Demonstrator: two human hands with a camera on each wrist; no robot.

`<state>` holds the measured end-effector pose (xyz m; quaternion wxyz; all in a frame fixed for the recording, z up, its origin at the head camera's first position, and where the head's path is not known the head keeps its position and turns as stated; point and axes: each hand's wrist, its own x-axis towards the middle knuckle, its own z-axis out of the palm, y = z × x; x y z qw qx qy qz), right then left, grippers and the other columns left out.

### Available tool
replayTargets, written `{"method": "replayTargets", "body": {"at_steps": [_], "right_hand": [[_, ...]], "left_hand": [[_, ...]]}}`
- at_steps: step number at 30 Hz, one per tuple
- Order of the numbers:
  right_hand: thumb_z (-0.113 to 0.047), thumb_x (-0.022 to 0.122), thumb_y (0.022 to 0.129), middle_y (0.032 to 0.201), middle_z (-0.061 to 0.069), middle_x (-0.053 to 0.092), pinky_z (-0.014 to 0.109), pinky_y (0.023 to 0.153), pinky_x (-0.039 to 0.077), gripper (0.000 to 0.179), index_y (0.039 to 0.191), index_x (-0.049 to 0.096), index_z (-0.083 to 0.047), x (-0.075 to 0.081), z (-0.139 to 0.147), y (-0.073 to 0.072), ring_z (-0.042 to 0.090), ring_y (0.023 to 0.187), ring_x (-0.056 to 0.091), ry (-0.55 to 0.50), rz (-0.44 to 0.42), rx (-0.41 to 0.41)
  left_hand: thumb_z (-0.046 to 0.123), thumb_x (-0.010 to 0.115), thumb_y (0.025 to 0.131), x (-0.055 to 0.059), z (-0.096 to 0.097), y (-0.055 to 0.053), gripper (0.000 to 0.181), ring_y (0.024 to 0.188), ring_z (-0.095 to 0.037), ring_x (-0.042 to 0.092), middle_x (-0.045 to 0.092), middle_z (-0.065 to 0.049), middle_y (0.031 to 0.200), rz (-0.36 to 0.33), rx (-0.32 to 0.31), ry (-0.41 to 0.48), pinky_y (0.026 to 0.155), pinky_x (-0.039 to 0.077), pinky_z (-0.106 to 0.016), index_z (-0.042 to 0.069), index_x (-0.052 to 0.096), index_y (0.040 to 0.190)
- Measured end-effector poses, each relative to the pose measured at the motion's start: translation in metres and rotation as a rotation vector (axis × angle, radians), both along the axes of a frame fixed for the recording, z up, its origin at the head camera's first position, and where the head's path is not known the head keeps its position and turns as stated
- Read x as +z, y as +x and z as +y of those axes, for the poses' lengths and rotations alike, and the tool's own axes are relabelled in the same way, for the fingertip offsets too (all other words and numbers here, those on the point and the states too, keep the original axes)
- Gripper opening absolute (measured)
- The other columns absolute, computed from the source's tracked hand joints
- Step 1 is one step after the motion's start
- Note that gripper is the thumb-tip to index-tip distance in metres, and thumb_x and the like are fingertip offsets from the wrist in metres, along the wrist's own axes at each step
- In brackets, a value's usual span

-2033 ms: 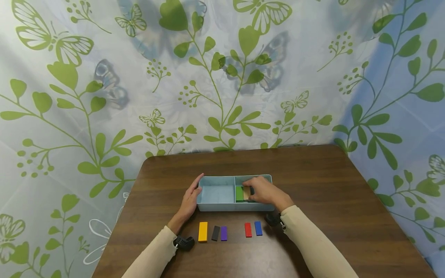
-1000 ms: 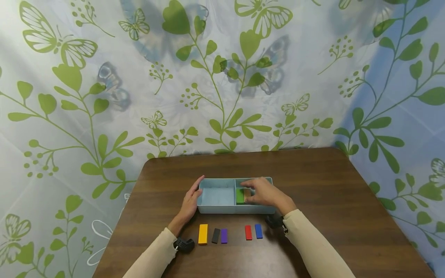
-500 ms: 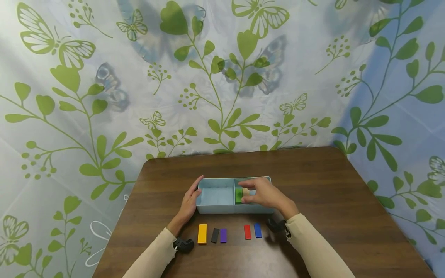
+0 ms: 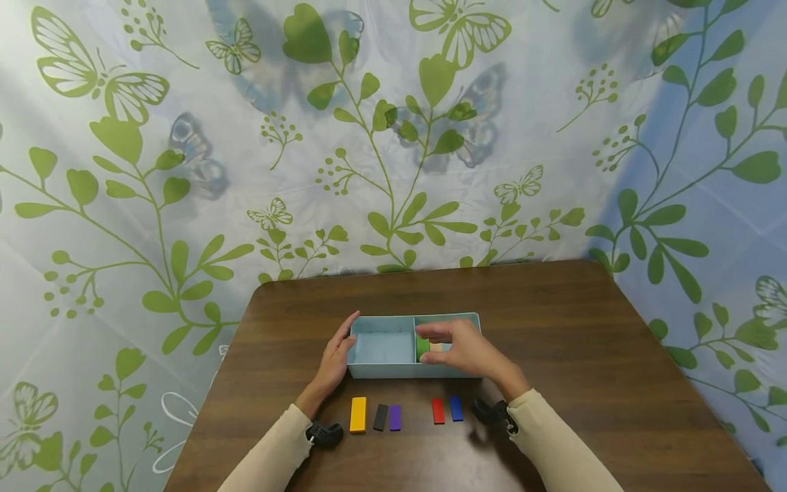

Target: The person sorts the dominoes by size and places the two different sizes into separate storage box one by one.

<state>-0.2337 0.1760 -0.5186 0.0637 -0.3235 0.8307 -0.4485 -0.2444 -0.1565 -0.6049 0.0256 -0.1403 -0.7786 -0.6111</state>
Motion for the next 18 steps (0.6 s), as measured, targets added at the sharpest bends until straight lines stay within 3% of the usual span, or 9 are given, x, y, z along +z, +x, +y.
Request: {"method": "replayTargets", "body": {"at_steps": [7,12,18], "right_hand": [[-0.036,0.078,0.087,0.131,-0.004,0.068,0.044,0.097,0.054,0.052,0.136,0.063,-0.026,-0.002,-0.009,0.01,0.026,0.118,0.067,-0.096,-0.003,0.044],[-0.033,0.079,0.086,0.132,-0.004,0.067,0.041,0.097,0.054,0.055,0.137,0.062,-0.021,-0.004,-0.016,0.016,0.015,0.118,0.066,-0.144,-0.033,0.063],[-0.029,0.08,0.086,0.132,-0.001,0.067,0.045,0.097,0.054,0.059,0.139,0.06,-0.012,-0.004,-0.025,0.026,0.017,0.117,0.067,-0.192,-0.036,0.093]], "left_hand": [[0.017,0.036,0.11,0.0,-0.001,0.0,0.048,0.154,-0.021,0.022,0.027,0.002,0.166,0.003,-0.002,0.003,0.123,0.017,-0.057,0.017,0.033,0.158],[0.014,0.035,0.109,-0.001,-0.001,-0.001,0.049,0.153,-0.017,0.023,0.027,0.001,0.166,-0.005,0.005,-0.003,0.123,0.018,-0.055,0.02,0.033,0.158],[0.015,0.036,0.109,-0.003,0.0,-0.002,0.049,0.153,-0.019,0.023,0.027,-0.002,0.166,-0.01,0.003,0.003,0.123,0.018,-0.056,0.025,0.034,0.157]]}}
